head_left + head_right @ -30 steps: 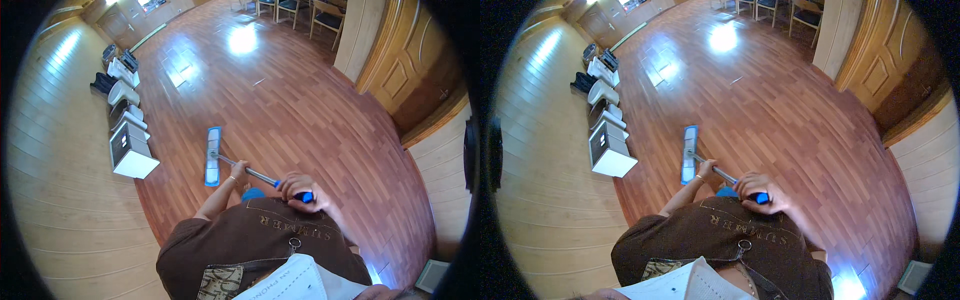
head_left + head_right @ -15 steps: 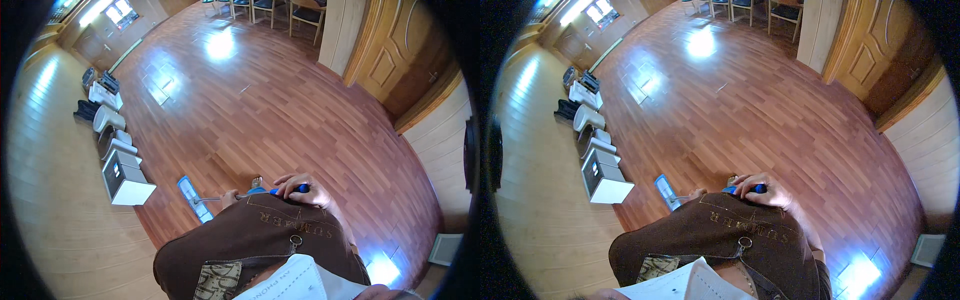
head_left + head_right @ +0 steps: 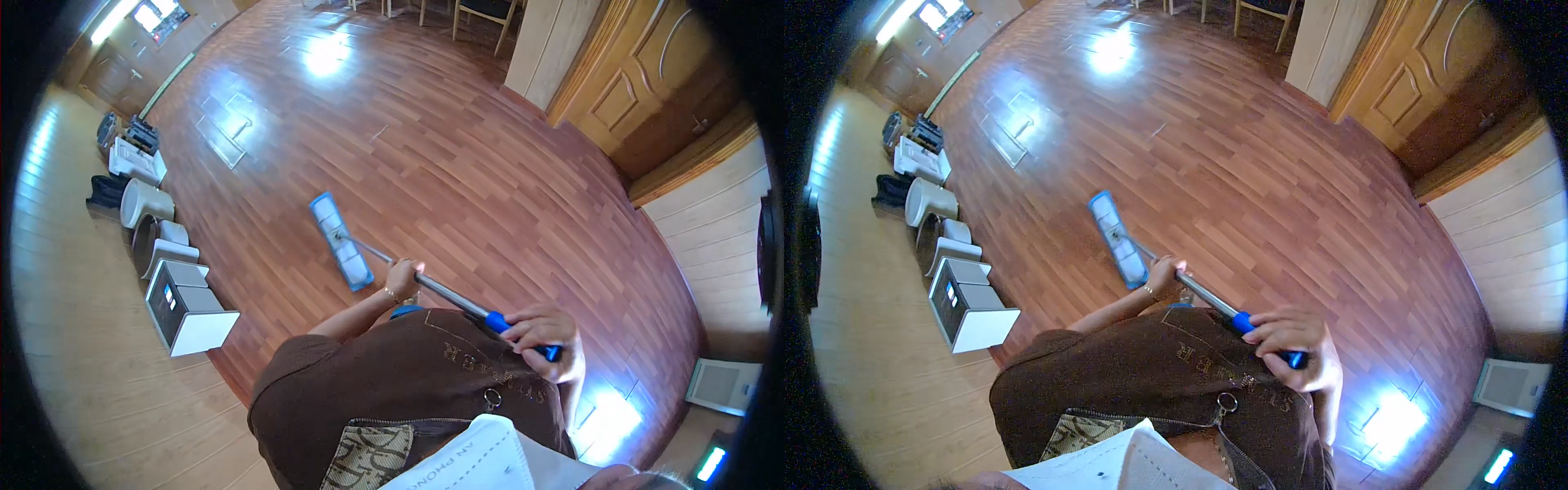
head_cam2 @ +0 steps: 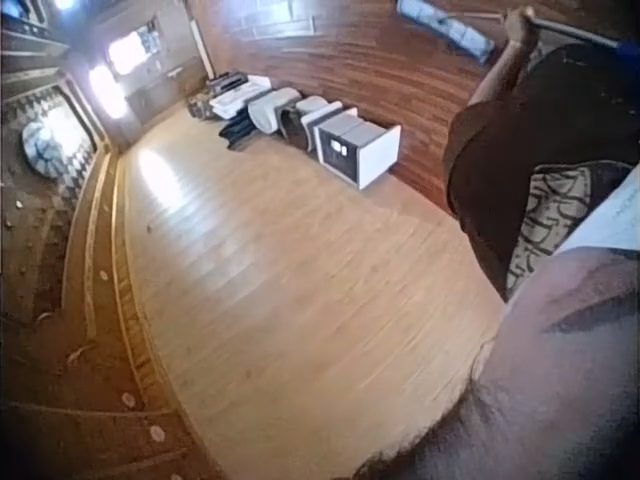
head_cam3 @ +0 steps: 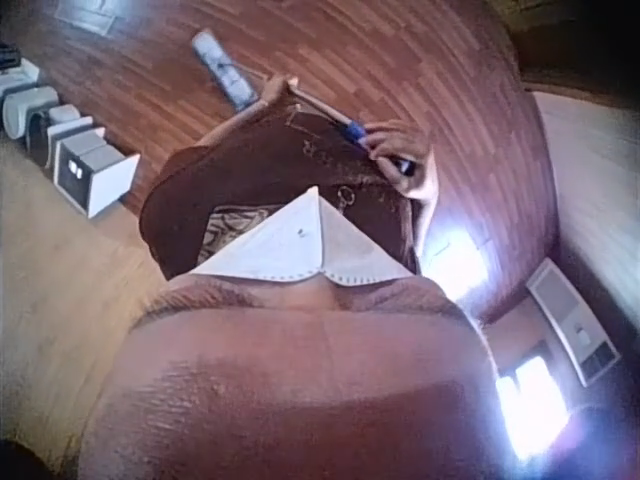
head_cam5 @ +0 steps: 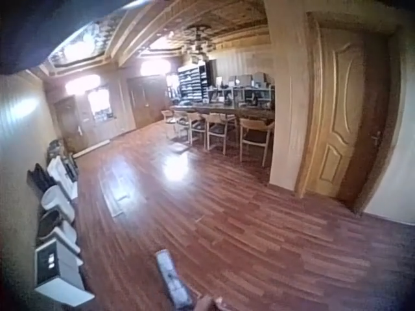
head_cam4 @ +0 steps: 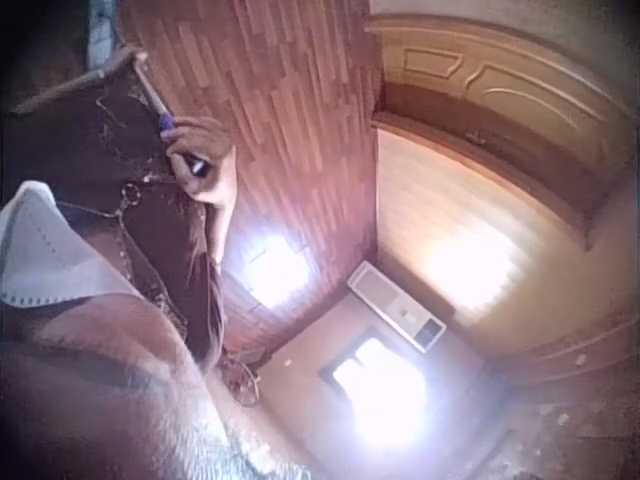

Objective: Mopping a wooden floor using a flat microfiber mop.

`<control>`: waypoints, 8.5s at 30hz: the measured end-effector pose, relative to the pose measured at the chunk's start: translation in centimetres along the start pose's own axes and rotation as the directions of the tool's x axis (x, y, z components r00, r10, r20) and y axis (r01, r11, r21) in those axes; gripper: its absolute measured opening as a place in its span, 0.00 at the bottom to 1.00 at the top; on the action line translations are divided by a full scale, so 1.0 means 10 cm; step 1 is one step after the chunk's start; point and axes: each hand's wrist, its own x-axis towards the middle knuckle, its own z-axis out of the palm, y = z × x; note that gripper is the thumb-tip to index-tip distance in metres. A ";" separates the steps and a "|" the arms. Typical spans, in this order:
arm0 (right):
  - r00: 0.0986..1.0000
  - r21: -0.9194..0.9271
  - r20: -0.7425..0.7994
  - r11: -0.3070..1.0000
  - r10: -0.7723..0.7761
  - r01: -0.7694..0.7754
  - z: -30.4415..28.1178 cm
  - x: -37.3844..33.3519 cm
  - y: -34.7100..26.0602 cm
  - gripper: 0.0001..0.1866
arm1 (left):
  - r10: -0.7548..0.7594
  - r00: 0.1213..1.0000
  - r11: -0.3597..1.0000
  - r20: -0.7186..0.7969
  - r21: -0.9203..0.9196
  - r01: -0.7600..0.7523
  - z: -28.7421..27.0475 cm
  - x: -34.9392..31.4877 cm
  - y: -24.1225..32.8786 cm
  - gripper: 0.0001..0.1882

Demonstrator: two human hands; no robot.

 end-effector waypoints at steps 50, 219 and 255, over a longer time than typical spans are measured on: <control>0.920 0.218 0.363 0.973 -0.146 0.069 1.53 1.65 1.87 0.07 | -0.535 0.827 0.844 -0.175 -0.158 0.512 -0.60 0.18 -2.79 0.04; 0.711 -0.342 -0.393 0.625 0.583 -0.701 -1.32 -1.92 2.49 0.13 | 0.920 0.390 0.282 -0.043 -0.618 -0.734 -0.89 0.94 4.88 0.10; 0.786 -0.383 -0.540 0.744 0.301 -0.548 -1.48 -1.14 3.40 0.12 | 0.967 0.253 0.221 0.014 -0.538 -0.814 -1.02 1.66 3.82 0.15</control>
